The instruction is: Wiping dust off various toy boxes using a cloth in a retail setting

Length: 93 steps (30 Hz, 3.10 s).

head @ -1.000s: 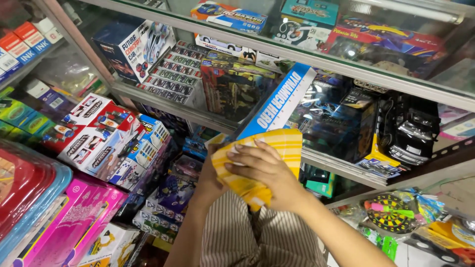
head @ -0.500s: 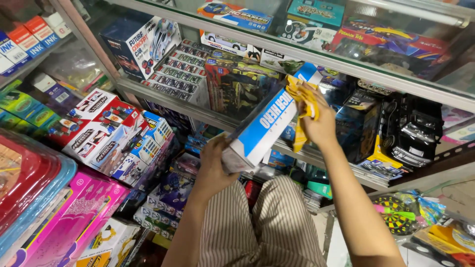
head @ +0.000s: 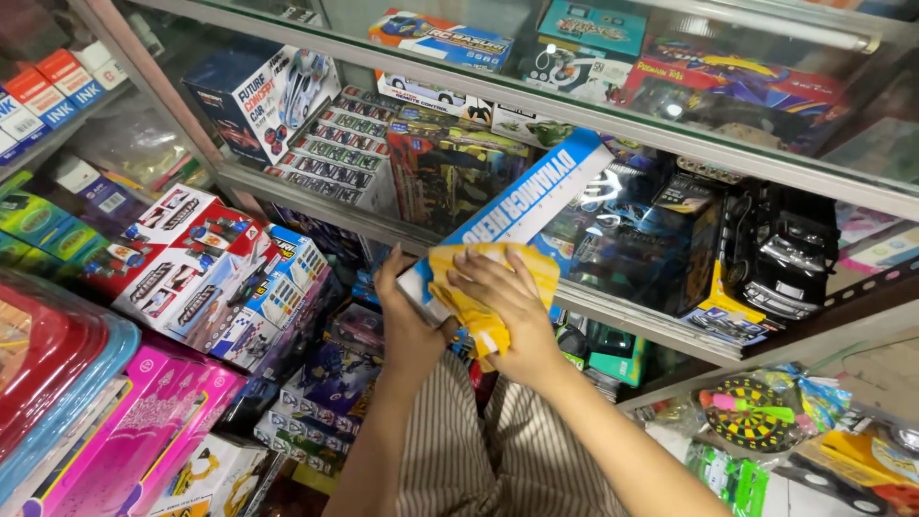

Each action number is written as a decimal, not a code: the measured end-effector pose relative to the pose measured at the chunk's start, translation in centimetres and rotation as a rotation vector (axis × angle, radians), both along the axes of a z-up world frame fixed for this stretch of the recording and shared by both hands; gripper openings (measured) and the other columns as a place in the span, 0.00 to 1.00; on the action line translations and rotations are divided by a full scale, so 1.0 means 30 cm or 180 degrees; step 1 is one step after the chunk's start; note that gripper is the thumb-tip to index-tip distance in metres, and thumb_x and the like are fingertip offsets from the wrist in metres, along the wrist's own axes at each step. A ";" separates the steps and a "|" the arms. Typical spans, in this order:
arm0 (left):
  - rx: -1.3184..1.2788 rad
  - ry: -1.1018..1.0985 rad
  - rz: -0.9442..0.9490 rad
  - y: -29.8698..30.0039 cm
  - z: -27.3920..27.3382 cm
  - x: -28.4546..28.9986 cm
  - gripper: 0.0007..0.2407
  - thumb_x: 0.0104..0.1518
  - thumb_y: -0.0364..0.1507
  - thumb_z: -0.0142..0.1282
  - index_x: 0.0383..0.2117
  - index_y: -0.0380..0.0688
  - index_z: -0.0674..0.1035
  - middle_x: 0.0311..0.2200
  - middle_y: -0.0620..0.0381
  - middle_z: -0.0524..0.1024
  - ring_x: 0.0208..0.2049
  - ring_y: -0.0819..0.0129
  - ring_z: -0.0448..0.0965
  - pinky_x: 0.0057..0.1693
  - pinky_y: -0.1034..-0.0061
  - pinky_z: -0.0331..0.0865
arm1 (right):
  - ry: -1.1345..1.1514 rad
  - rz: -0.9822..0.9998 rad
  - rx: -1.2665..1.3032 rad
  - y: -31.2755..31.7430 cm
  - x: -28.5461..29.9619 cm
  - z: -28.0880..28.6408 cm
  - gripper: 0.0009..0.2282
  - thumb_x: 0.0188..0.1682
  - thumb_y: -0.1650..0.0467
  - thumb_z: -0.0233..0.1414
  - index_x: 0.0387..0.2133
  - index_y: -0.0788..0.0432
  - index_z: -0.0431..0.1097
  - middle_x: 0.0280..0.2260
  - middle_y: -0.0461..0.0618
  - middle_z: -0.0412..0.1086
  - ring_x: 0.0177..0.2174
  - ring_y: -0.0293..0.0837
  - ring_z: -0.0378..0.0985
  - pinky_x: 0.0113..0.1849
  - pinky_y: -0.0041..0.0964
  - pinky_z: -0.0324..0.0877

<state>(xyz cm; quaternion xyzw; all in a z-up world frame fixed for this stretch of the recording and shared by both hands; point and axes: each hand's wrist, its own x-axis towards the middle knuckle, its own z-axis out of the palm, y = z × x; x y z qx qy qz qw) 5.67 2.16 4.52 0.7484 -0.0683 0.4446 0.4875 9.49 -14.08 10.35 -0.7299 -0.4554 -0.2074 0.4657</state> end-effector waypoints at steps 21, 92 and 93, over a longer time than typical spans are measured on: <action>0.0247 0.0776 -0.0169 0.229 0.145 0.022 0.34 0.42 0.37 0.78 0.55 0.41 0.70 0.51 0.45 0.65 0.59 0.41 0.64 0.64 0.49 0.56 | 0.3277 -0.0627 0.2703 -0.436 0.836 -0.248 0.25 0.48 0.57 0.66 0.53 0.57 0.69 0.45 0.51 0.78 0.43 0.48 0.85 0.48 0.49 0.78; 0.1111 -0.1123 -0.0121 -0.022 0.122 0.270 0.38 0.52 0.60 0.52 0.59 0.39 0.67 0.52 0.47 0.66 0.55 0.47 0.64 0.68 0.50 0.53 | -0.0529 -0.1009 0.0553 -0.215 0.066 0.150 0.30 0.54 0.50 0.39 0.56 0.60 0.71 0.61 0.60 0.66 0.64 0.61 0.59 0.66 0.58 0.41; 0.1068 -0.1088 -0.0192 -0.033 0.126 0.261 0.37 0.53 0.58 0.52 0.60 0.42 0.66 0.52 0.49 0.65 0.55 0.50 0.64 0.68 0.49 0.52 | -0.0563 -0.0872 0.0352 -0.195 0.028 0.150 0.37 0.53 0.44 0.32 0.55 0.60 0.71 0.61 0.62 0.64 0.65 0.63 0.58 0.66 0.61 0.37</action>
